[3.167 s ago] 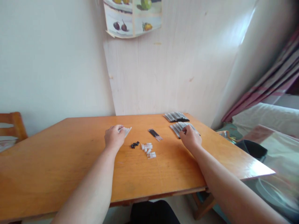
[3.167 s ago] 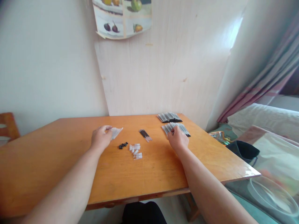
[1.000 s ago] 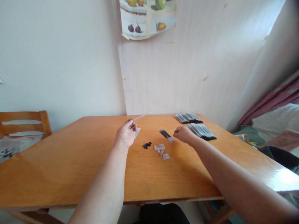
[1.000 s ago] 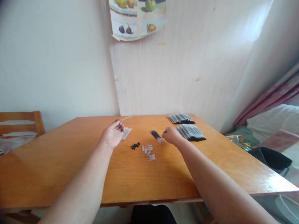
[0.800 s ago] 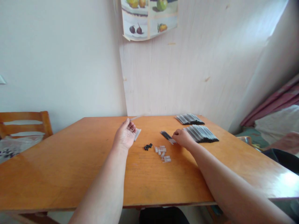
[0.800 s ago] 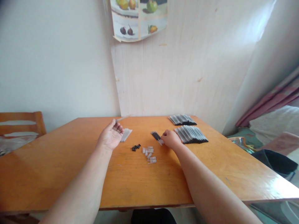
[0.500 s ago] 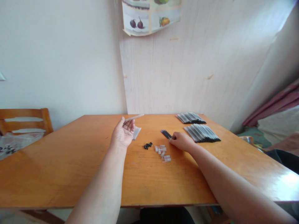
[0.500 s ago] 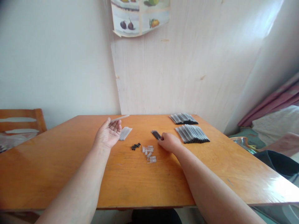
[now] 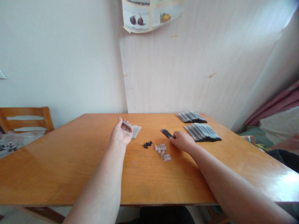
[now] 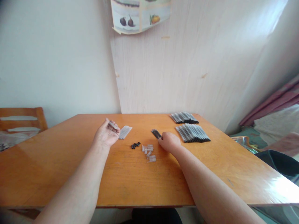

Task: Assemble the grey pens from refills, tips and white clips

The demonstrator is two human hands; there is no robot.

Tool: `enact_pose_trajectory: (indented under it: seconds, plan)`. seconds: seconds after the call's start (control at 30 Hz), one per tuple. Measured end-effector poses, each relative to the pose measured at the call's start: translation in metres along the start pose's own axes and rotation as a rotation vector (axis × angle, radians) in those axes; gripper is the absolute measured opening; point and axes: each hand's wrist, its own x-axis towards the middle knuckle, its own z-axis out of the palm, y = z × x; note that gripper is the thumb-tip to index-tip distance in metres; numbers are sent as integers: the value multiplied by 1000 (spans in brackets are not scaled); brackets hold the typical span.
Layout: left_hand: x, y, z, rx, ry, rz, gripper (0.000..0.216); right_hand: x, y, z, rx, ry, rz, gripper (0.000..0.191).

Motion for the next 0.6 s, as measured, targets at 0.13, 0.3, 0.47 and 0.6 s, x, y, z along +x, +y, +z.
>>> enact_pose_trajectory:
  seconds: [0.13, 0.3, 0.47, 0.6]
  plan:
    - [1, 0, 0, -3, 15, -18, 20, -3, -2, -2, -24, -2, 4, 30]
    - [2, -2, 0, 29, 40, -22, 17, -6, -4, -4, -13, -28, 10, 31]
    - [1, -3, 0, 50, 49, -39, 18, -3, -4, -1, -29, -12, 11, 29]
    - [-1, -3, 1, 69, 45, -41, 17, 0, -1, 3, -16, -8, 1, 27]
